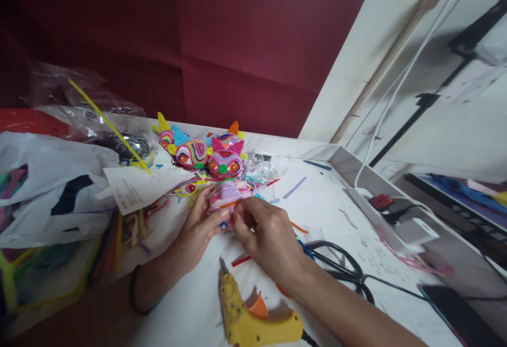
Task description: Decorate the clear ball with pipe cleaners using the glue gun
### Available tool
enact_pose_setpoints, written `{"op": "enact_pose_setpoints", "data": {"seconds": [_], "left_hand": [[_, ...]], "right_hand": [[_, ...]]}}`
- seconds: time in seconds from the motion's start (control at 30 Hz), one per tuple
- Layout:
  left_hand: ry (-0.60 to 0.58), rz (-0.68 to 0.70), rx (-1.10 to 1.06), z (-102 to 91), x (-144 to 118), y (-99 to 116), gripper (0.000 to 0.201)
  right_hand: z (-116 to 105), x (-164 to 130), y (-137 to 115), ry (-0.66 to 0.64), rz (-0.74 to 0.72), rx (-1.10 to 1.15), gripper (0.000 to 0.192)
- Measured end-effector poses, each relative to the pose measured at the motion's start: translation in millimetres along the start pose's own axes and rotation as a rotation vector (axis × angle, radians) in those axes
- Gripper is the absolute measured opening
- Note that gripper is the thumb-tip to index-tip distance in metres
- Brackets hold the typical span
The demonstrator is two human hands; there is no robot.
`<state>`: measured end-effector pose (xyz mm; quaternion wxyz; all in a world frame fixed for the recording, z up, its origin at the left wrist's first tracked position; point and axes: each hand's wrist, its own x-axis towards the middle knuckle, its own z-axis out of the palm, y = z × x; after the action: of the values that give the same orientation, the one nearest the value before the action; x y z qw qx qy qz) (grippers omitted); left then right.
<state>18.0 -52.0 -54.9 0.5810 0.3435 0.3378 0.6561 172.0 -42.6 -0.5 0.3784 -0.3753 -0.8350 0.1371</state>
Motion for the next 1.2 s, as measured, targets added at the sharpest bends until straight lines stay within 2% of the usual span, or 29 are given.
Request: {"op": "enact_pose_setpoints", "data": {"seconds": [0.13, 0.4, 0.8, 1.2], "left_hand": [[-0.028, 0.018, 0.004, 1.6, -1, 0, 0.057], [0.004, 0.041, 0.010, 0.6, -1, -2, 0.057], [-0.013, 0.065, 0.029, 0.1, 1, -5, 0.059], [0.059, 0.101, 0.075, 2.2, 2, -2, 0.058]], "right_hand": [[2, -1, -1, 0.006, 0.045, 0.019, 0.014], [5, 0, -3, 0.004, 0.178, 0.080, 0.018], [5, 5, -13, 0.040, 0.246, 0.084, 0.021], [7, 8, -20, 0.018, 0.261, 0.108, 0.019]]}}
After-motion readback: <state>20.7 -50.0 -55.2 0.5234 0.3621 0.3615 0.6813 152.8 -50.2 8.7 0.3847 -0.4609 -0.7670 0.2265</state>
